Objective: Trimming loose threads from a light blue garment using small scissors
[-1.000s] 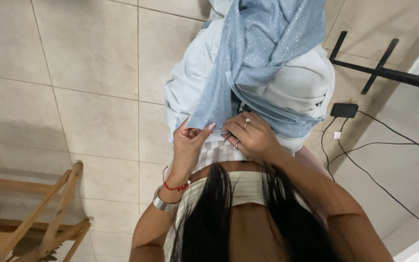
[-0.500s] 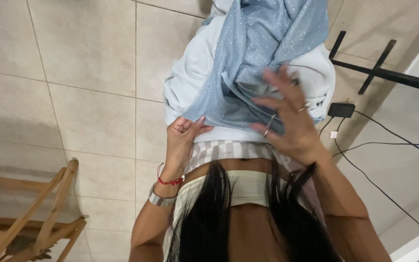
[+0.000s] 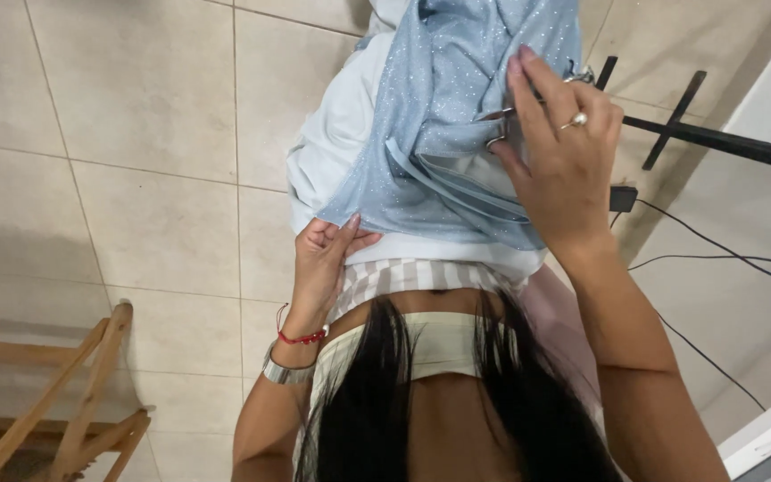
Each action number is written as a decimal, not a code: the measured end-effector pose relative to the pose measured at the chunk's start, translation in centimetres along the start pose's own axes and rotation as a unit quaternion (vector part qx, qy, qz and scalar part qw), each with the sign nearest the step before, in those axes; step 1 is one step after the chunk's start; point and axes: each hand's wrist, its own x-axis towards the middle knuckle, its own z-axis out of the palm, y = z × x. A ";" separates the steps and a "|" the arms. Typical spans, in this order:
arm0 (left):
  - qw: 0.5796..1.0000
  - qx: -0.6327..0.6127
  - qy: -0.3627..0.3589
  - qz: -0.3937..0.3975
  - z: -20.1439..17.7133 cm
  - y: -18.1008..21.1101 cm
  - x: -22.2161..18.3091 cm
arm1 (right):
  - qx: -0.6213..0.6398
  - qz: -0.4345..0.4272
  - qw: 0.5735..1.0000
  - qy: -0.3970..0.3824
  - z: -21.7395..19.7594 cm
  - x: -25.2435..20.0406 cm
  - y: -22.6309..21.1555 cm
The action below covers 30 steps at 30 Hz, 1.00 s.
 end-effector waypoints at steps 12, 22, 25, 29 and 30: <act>0.789 0.577 -0.187 0.097 2.9 11.4 -3.2 | 0.266 0.044 0.961 0.056 -5.4 -3.5 3.1; 0.512 0.551 -0.319 0.576 14.1 4.6 1.3 | 0.300 0.156 0.921 -0.193 -2.1 -8.9 4.0; 0.475 0.570 -0.320 0.590 14.4 3.3 2.1 | 0.348 0.152 0.915 -0.140 -2.5 -9.6 4.5; 0.459 0.580 -0.327 0.588 15.3 3.8 1.2 | 0.364 0.136 0.917 -0.094 -2.4 -10.3 5.4; 0.453 0.589 -0.316 0.590 15.6 4.1 0.9 | 0.362 0.134 0.919 -0.085 -2.3 -10.3 5.5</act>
